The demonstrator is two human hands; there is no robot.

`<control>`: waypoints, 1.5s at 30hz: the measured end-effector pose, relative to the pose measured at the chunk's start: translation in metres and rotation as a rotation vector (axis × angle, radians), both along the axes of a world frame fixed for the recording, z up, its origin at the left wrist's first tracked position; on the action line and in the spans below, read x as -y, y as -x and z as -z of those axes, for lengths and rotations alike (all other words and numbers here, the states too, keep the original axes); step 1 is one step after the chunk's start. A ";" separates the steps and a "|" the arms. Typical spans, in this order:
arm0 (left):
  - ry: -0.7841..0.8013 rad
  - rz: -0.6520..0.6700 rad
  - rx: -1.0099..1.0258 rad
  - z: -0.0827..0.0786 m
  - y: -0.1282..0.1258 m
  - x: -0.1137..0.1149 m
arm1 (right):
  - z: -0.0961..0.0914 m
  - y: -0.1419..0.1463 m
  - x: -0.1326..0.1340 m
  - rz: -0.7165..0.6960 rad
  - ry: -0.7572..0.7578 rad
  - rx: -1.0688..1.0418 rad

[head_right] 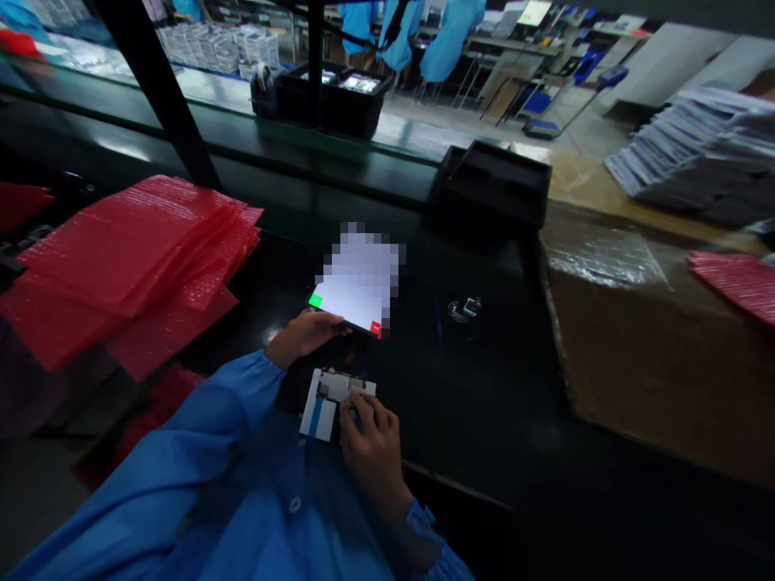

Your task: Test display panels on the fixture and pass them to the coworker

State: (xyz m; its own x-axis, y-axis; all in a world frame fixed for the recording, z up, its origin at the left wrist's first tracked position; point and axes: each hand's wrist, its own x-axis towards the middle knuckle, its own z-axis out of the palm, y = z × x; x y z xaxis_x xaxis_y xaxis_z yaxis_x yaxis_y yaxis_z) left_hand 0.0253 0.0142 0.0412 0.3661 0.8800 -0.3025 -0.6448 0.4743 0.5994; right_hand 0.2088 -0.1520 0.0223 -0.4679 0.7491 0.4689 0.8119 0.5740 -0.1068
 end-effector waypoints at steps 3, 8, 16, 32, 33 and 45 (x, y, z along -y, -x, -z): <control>-0.011 -0.006 -0.005 0.000 0.002 0.000 | -0.002 0.002 -0.003 -0.032 -0.028 0.067; -0.040 -0.027 0.012 0.003 0.003 -0.001 | -0.002 0.002 -0.005 -0.094 -0.065 0.080; -0.049 -0.035 0.061 0.013 0.000 -0.004 | -0.014 -0.010 -0.043 0.072 0.147 -0.509; -0.056 0.026 -0.157 -0.028 0.037 -0.056 | -0.069 0.015 -0.196 0.102 0.509 -1.334; -0.041 -0.004 -0.183 -0.025 0.031 -0.066 | -0.067 0.019 -0.198 0.087 0.485 -1.306; -0.136 0.307 0.011 0.043 0.024 -0.089 | -0.032 0.008 -0.194 -0.033 0.907 -1.088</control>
State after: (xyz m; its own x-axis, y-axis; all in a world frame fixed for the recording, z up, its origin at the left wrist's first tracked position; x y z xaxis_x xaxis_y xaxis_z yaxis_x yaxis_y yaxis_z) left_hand 0.0015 0.1029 -0.0020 0.6233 0.7601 -0.1839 -0.4911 0.5634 0.6644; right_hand 0.2008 0.0422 0.0538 -0.2134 0.9765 -0.0290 0.0744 -0.0134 -0.9971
